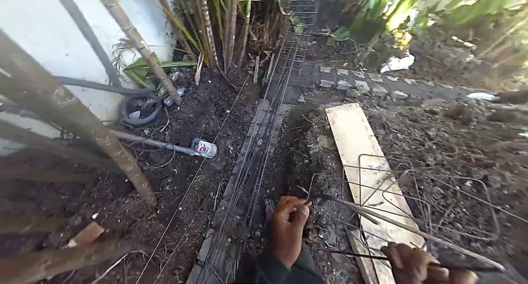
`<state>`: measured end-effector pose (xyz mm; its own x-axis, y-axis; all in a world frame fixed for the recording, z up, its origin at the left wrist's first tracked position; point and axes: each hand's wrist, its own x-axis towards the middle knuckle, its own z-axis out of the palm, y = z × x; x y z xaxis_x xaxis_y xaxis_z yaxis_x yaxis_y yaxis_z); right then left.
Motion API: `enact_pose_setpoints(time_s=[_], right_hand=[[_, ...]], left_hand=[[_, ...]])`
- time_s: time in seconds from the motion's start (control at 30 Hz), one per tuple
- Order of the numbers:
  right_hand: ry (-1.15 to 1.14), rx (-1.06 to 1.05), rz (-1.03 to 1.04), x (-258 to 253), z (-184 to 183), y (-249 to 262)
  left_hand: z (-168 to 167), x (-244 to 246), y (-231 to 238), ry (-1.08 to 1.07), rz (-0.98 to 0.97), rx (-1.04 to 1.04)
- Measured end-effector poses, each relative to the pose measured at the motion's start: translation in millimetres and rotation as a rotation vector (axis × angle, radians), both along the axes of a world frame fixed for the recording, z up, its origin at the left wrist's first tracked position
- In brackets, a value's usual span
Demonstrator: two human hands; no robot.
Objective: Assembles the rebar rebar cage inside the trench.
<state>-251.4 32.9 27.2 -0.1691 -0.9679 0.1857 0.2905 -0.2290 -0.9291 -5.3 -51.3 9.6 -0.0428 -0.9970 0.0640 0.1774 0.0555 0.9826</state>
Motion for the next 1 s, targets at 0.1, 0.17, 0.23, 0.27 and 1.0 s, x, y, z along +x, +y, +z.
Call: enact_pose_setpoints(time_s=[0.1, 0.17, 0.23, 0.27, 1.0], right_hand=[[0.155, -0.039, 0.126, 17, 10, -36], [0.227, -0.009, 0.168, 32, 4, -64], [0.233, 0.061, 0.167, 48, -11, -94], [0.23, 0.097, 0.153, 55, -22, -110], [0.805, 0.071, 1.271, 42, -97, -435]], left_hand=[[-26, 17, -15, -0.039, 0.075, 0.093], [-48, 30, -20, -0.005, 0.096, 0.217], [-70, 42, -22, 0.049, 0.113, 0.359], [-80, 47, -25, 0.068, 0.129, 0.433], [-116, 99, -243, 0.607, 0.343, 1.145]])
